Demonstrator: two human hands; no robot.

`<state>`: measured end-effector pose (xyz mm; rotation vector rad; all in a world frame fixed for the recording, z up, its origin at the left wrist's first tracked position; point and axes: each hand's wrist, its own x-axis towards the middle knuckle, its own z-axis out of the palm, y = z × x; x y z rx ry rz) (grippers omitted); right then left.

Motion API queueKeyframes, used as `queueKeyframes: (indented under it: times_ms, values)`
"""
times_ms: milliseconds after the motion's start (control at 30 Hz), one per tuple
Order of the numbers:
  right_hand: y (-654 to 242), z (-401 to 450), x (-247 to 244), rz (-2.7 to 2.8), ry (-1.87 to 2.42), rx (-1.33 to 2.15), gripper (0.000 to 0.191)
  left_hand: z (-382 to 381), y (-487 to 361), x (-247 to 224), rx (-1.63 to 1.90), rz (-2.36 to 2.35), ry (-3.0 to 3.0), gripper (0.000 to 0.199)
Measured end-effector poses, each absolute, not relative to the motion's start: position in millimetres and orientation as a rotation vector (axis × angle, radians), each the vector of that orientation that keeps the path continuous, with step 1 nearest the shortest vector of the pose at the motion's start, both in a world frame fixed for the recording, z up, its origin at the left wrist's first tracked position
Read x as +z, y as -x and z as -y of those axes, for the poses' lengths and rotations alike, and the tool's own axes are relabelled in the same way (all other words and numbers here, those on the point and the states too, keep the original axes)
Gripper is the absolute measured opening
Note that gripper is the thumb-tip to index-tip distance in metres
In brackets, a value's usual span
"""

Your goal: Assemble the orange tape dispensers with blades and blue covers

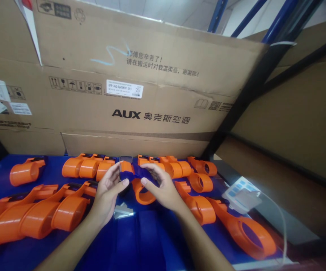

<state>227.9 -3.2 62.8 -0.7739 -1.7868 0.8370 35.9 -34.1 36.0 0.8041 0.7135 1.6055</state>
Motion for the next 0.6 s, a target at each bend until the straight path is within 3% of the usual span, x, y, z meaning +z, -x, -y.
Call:
queueKeyframes:
  times_ms: [133, 300, 467, 600]
  values:
    - [-232.6, 4.2, 63.7, 1.92, 0.774, 0.725, 0.045, 35.3, -36.1, 34.0, 1.6, -0.636, -0.867, 0.064]
    - [-234.5, 4.4, 61.1, 2.093, 0.757, 0.33, 0.062, 32.5, -37.1, 23.9, 1.612, -0.636, -0.905, 0.06]
    - [-232.7, 4.6, 55.9, 2.151, 0.691, -0.078, 0.062, 29.9, -37.0, 23.6, 1.655, -0.721, -0.997, 0.055]
    - [-232.8, 5.0, 53.8, 2.14, 0.637, -0.193, 0.065, 32.8, -36.7, 26.7, 1.698, -0.729, -1.072, 0.051]
